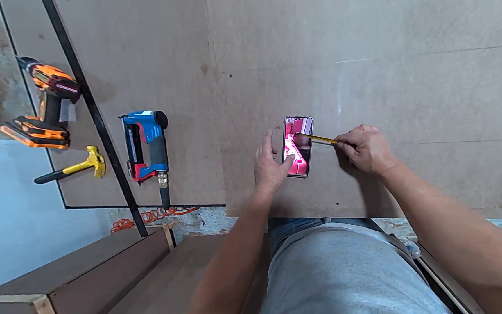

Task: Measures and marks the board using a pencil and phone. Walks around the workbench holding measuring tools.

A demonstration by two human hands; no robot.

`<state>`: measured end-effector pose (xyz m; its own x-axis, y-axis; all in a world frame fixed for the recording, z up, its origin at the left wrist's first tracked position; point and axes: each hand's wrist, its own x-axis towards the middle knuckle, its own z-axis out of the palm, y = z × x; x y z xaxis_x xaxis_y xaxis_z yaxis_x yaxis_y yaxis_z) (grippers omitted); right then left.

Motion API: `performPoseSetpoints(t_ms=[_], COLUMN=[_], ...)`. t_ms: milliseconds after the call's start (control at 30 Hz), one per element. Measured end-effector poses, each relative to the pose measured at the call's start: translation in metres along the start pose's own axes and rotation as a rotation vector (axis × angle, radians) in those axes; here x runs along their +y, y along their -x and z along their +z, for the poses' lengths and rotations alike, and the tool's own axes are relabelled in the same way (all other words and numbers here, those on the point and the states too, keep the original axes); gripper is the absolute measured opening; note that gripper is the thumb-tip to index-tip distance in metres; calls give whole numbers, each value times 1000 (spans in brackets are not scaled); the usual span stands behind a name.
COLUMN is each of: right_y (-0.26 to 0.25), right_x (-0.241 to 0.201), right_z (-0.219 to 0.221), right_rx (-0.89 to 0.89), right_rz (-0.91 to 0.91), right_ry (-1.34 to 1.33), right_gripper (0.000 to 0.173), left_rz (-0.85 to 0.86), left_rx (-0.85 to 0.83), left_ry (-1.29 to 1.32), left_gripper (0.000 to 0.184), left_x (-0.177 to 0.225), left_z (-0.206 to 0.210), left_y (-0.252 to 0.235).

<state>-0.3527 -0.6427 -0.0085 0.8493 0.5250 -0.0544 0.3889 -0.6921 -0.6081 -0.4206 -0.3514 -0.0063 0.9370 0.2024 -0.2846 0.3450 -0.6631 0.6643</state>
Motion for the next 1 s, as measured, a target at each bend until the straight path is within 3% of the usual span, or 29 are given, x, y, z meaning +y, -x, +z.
performPoseSetpoints(t_ms=[233, 300, 467, 1000], right_y=[-12, -16, -24, -24], right_x=[-4, -5, -12, -9], right_z=[-1, 0, 2, 5], right_rx=[-18, -31, -52, -55], right_rz=[9, 6, -11, -19], right_ry=[23, 20, 25, 47], right_gripper=[29, 29, 29, 28], left_rz=[49, 53, 54, 5], left_rx=[-114, -116, -73, -64], left_ry=[-167, -150, -21, -49], left_gripper=[122, 118, 85, 99], left_x=[13, 11, 1, 11], left_z=[-7, -8, -6, -6], left_y=[-2, -2, -8, -13])
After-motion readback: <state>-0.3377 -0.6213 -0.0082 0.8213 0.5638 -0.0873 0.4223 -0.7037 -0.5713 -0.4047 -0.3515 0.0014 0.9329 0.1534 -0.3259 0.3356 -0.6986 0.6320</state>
